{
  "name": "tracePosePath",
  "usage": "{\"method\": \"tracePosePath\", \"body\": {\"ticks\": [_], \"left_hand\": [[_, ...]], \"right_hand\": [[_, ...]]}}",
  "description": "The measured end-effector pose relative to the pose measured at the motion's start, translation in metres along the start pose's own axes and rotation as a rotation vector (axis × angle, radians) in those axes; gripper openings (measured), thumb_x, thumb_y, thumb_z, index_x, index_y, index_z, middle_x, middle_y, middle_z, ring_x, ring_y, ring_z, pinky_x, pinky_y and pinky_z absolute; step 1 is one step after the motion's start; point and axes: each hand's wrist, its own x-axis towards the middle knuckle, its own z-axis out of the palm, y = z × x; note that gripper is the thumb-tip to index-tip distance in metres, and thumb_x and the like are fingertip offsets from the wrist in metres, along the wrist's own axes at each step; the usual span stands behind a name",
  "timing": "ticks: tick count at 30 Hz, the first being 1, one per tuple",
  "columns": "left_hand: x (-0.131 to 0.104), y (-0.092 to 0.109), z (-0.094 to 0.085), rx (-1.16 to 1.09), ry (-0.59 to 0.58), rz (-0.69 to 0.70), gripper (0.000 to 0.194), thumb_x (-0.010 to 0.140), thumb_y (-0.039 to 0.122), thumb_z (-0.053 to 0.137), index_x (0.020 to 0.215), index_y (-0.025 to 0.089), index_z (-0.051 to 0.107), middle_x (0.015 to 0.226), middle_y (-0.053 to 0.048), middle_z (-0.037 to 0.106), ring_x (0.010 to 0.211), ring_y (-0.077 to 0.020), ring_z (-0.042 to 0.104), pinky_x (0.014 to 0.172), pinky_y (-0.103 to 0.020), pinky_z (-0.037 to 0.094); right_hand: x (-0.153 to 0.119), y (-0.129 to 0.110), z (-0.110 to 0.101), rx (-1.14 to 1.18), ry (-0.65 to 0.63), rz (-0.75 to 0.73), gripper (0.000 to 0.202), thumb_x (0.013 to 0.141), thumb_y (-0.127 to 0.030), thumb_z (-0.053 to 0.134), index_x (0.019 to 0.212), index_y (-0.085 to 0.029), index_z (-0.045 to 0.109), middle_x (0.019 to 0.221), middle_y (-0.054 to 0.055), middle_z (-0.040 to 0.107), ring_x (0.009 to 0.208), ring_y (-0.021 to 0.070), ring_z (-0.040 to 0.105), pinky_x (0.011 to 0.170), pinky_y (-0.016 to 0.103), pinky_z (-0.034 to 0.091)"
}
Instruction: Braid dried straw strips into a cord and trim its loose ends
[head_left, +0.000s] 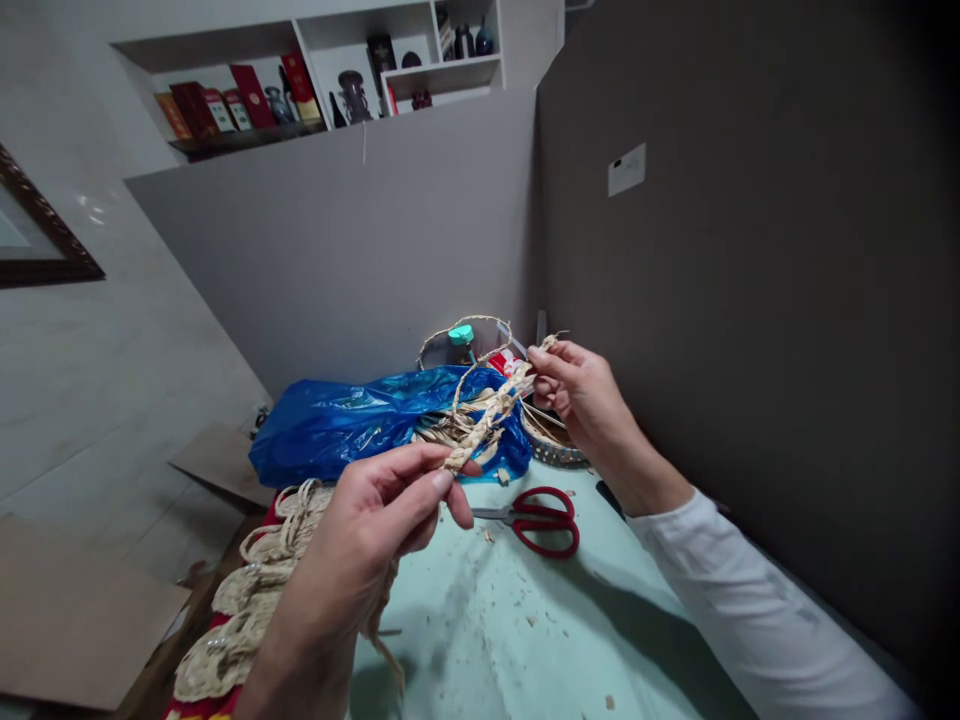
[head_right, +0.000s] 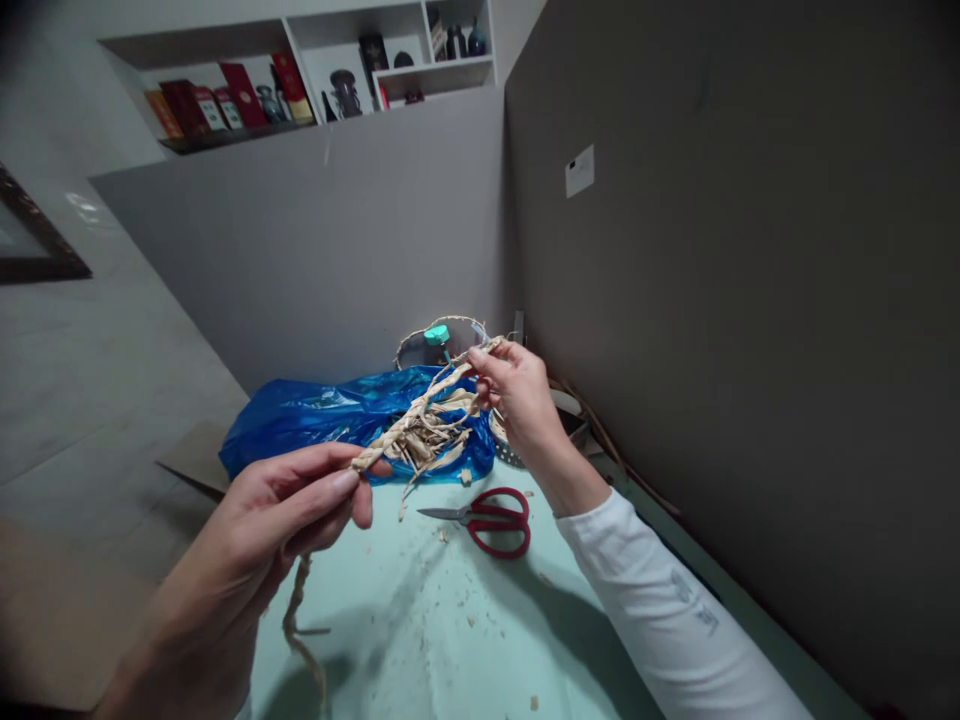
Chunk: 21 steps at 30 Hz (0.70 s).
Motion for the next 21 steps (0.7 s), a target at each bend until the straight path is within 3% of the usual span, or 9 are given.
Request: {"method": "tracePosePath", "body": {"ticks": [5, 7, 9, 12, 17, 21], "left_hand": [[0.008, -0.002, -0.011, -0.113, -0.012, 0.009, 0.017, 0.084, 0.025, 0.063, 0.091, 0.011, 0.071, 0.07, -0.004, 0.065, 0.04, 0.0016, 0.024, 0.042, -0.02, 0.011], [0.01, -0.002, -0.015, -0.152, -0.008, 0.014, 0.016, 0.084, 0.023, 0.062, 0.091, 0.011, 0.071, 0.07, -0.004, 0.065, 0.039, 0.0021, 0.025, 0.042, -0.019, 0.012], [0.011, -0.002, -0.018, -0.178, 0.002, 0.016, 0.016, 0.084, 0.021, 0.062, 0.091, 0.01, 0.07, 0.07, -0.004, 0.065, 0.04, 0.0022, 0.026, 0.042, -0.018, 0.013], [0.012, -0.003, -0.022, -0.199, 0.017, 0.014, 0.013, 0.083, 0.019, 0.063, 0.088, 0.009, 0.07, 0.07, -0.005, 0.066, 0.04, 0.0021, 0.027, 0.042, -0.017, 0.013], [0.017, -0.005, -0.025, -0.213, 0.03, 0.009, 0.011, 0.081, 0.017, 0.063, 0.08, 0.008, 0.07, 0.068, -0.006, 0.067, 0.038, 0.0021, 0.028, 0.04, -0.017, 0.014], [0.021, -0.007, -0.024, -0.23, 0.037, 0.003, 0.012, 0.081, 0.017, 0.064, 0.082, 0.008, 0.071, 0.067, -0.007, 0.068, 0.038, 0.0017, 0.03, 0.04, -0.016, 0.016]], "right_hand": [[-0.009, 0.019, 0.0, -0.44, -0.267, 0.098, 0.037, 0.09, -0.051, 0.048, 0.084, -0.016, 0.057, 0.074, 0.006, 0.067, 0.055, 0.0111, 0.053, 0.052, 0.023, 0.04], [-0.025, 0.026, -0.006, -0.793, -0.46, 0.026, 0.033, 0.093, -0.044, 0.044, 0.083, -0.016, 0.059, 0.075, 0.006, 0.067, 0.063, 0.0148, 0.057, 0.059, 0.027, 0.042], [-0.044, 0.036, -0.017, -1.225, -0.672, -0.067, 0.019, 0.089, -0.033, 0.052, 0.087, -0.017, 0.062, 0.076, 0.006, 0.066, 0.068, 0.0185, 0.058, 0.061, 0.029, 0.039], [-0.065, 0.057, -0.04, -1.694, -0.803, -0.083, 0.013, 0.08, -0.02, 0.058, 0.09, -0.014, 0.063, 0.085, 0.012, 0.066, 0.072, 0.023, 0.059, 0.061, 0.031, 0.035], [-0.074, 0.084, -0.062, -1.743, -0.872, -0.176, 0.017, 0.086, -0.021, 0.049, 0.096, -0.014, 0.06, 0.093, 0.014, 0.064, 0.079, 0.024, 0.058, 0.068, 0.034, 0.038], [-0.074, 0.075, -0.055, -1.629, -0.881, -0.194, 0.012, 0.084, -0.02, 0.049, 0.092, -0.014, 0.055, 0.091, 0.013, 0.061, 0.076, 0.0211, 0.055, 0.064, 0.031, 0.04]]}}
